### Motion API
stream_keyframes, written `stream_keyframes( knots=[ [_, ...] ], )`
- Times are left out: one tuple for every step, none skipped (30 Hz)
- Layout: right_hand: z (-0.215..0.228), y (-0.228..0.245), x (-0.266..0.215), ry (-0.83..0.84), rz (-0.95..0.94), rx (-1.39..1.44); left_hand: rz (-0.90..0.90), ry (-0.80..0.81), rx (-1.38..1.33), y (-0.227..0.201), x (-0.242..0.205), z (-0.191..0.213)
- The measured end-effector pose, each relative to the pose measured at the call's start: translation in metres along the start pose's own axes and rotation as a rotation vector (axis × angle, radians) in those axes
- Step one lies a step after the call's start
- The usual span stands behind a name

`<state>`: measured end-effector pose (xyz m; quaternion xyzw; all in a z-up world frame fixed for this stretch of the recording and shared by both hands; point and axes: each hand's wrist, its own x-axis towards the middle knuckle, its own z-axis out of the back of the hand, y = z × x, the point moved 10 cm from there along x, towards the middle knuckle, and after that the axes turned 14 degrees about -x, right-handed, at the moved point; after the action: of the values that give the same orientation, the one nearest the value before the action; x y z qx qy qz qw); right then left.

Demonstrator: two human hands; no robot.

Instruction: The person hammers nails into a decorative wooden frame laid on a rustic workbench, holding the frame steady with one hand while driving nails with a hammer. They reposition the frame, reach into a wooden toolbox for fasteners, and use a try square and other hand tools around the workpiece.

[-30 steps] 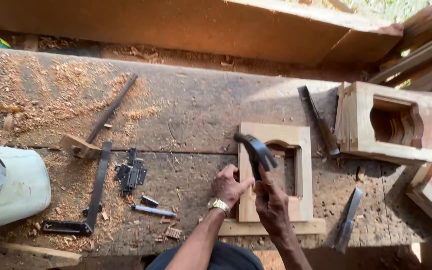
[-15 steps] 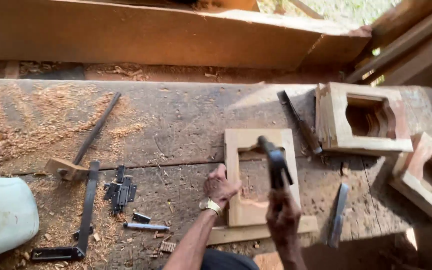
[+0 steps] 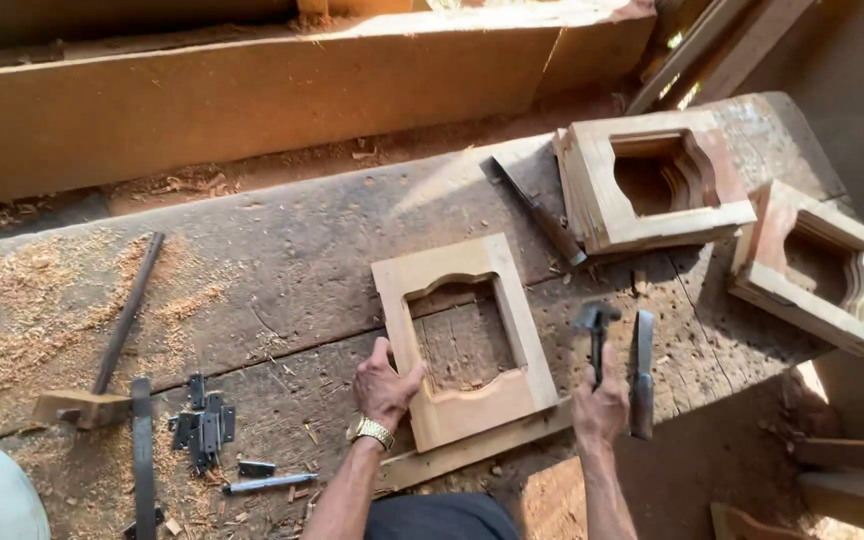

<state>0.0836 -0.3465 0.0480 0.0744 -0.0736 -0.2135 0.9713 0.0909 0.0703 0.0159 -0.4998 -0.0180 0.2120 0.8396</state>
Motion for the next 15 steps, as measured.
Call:
stream_keyframes(
  knots=[
    [-0.011, -0.007, -0.002, -0.003, -0.012, 0.009, -0.012, 0.004, 0.008, -0.001, 0.002, 0.001],
    [-0.021, -0.014, -0.003, -0.025, -0.031, -0.041, 0.014, 0.033, 0.03, 0.002, 0.003, 0.0],
    [-0.029, -0.022, -0.004, -0.042, -0.039, -0.094, 0.051, 0.056, 0.048, 0.007, 0.001, -0.001],
    [-0.031, -0.024, -0.001, -0.042, -0.04, -0.09, 0.049, 0.055, 0.051, 0.004, 0.002, 0.001],
    [-0.031, -0.024, -0.001, -0.065, -0.036, -0.152, 0.098, 0.074, 0.029, 0.008, 0.003, 0.003],
    [-0.032, -0.024, -0.001, -0.089, -0.031, -0.214, 0.148, 0.093, 0.006, 0.012, 0.004, 0.005],
    [-0.022, -0.013, -0.005, -0.075, -0.031, -0.215, 0.158, 0.096, 0.015, 0.007, 0.001, 0.011],
    [-0.001, 0.004, -0.01, -0.176, 0.02, -0.232, 0.192, 0.113, -0.02, 0.004, -0.002, 0.015],
    [0.019, 0.022, -0.017, -0.276, 0.068, -0.249, 0.225, 0.132, -0.054, 0.001, -0.004, 0.018],
    [0.014, 0.023, -0.019, -0.262, 0.063, -0.25, 0.233, 0.137, -0.043, 0.003, -0.005, 0.019],
    [0.009, 0.036, -0.023, -0.27, 0.18, -0.164, 0.27, 0.164, -0.118, 0.007, -0.007, 0.017],
    [0.006, 0.049, -0.029, -0.278, 0.295, -0.075, 0.308, 0.191, -0.193, 0.011, -0.009, 0.016],
    [-0.004, 0.056, -0.035, -0.268, 0.299, -0.068, 0.315, 0.183, -0.186, 0.024, -0.009, 0.01],
    [-0.017, 0.061, -0.04, -0.226, 0.269, -0.065, 0.329, 0.185, -0.209, 0.037, -0.01, 0.005],
    [-0.03, 0.068, -0.042, -0.192, 0.242, -0.057, 0.336, 0.183, -0.234, 0.049, -0.006, 0.0]
  ],
)
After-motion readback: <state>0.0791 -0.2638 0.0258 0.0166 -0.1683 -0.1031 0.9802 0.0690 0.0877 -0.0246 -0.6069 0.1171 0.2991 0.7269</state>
